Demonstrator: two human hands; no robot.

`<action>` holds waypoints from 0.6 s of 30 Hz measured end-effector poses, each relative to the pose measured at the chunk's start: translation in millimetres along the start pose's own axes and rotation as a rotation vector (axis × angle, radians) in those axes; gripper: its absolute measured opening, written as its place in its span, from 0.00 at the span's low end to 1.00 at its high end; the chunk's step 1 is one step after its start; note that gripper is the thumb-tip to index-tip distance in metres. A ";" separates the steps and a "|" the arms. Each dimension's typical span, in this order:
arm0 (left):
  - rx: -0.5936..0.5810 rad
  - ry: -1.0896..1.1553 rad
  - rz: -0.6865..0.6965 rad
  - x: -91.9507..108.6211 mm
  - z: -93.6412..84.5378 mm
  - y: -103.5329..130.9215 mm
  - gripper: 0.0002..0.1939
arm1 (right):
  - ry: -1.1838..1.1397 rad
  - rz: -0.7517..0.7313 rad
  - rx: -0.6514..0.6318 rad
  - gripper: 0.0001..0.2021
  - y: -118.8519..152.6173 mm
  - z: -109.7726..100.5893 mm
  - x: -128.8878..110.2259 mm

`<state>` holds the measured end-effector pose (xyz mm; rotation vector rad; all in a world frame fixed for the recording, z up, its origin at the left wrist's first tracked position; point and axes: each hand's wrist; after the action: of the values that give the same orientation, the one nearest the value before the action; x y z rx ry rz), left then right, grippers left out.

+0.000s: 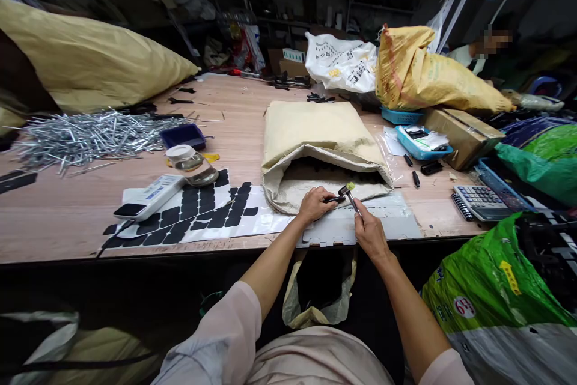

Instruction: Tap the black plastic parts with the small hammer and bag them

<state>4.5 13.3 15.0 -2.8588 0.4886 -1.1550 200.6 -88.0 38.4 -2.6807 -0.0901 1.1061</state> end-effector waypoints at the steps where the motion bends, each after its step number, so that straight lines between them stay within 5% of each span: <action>1: -0.001 0.001 -0.003 0.1 0.1 -0.1 0.14 | 0.029 -0.027 0.013 0.26 0.7 1.1 -0.2; 13: -0.011 0.018 -0.036 3.1 -1.3 -0.5 0.13 | 0.104 -0.096 0.015 0.26 -2.5 7.3 -7.1; 18: -0.017 0.023 -0.035 5.3 -3.9 0.5 0.13 | 0.051 0.018 -0.030 0.25 -4.1 8.9 -1.9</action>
<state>5.3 11.6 21.4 -2.8828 0.4534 -1.1961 193.2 -82.5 34.6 -2.7396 -0.0749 1.0495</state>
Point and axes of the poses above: each hand's wrist, its own y-axis away from the middle knuckle, its own z-axis out of the palm, x = y × z, and after that the axes turned 3 degrees about y, right-handed
